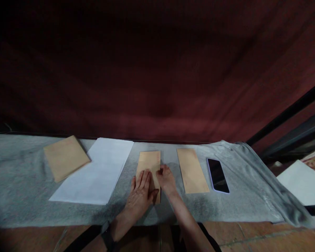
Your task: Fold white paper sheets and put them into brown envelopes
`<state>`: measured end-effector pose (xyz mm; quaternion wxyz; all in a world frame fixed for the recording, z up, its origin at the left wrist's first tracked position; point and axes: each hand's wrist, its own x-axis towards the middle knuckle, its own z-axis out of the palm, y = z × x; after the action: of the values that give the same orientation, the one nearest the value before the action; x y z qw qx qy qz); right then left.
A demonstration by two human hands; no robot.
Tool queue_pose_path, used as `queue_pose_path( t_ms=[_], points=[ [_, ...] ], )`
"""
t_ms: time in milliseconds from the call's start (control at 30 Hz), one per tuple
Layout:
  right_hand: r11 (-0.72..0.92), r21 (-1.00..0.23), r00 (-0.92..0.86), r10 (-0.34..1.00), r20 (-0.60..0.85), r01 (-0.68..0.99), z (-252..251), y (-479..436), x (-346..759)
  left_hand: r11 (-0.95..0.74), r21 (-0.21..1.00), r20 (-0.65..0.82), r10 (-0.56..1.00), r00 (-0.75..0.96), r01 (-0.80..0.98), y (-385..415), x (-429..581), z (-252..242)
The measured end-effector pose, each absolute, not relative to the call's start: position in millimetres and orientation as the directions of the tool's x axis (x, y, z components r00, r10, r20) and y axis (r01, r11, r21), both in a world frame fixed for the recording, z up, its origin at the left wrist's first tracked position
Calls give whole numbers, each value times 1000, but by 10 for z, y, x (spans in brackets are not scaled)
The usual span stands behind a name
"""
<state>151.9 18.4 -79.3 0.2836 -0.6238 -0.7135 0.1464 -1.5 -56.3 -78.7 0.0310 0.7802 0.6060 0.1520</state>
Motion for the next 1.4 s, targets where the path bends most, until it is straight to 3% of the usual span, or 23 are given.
queue_pose_path(
  t_ms=[167, 267, 533, 633, 800, 867, 1033, 1400],
  points=[
    [76, -733, -27, 997, 78, 675, -743, 217, 1574, -295, 277, 253, 941, 226, 915, -560, -73, -720],
    [65, -753, -22, 998, 66, 655, -730, 211, 1555, -314, 290, 283, 930, 233, 904, -562, -126, -717],
    [-42, -457, 50, 999, 5, 888, -515, 106, 1489, -458, 191, 261, 877, 405, 868, -698, -112, -678],
    [-9, -356, 37, 997, 71, 934, -421, 66, 1481, -563, 196, 249, 820, 515, 803, -803, -98, -656],
    [353, -359, -299, 934, 198, 864, -495, 19, 1335, -677, 186, 213, 736, 643, 712, -930, -107, -705],
    [416, -317, -363, 907, 214, 853, -597, 19, 1262, -676, 193, 207, 737, 644, 712, -960, -115, -742],
    [339, -241, -300, 936, 186, 909, -756, 122, 1205, -697, 207, 248, 716, 653, 686, -1037, -144, -768],
    [187, -228, -148, 973, 175, 956, -734, 144, 1413, -723, 265, 194, 688, 699, 638, -1150, -317, -584]
  ],
)
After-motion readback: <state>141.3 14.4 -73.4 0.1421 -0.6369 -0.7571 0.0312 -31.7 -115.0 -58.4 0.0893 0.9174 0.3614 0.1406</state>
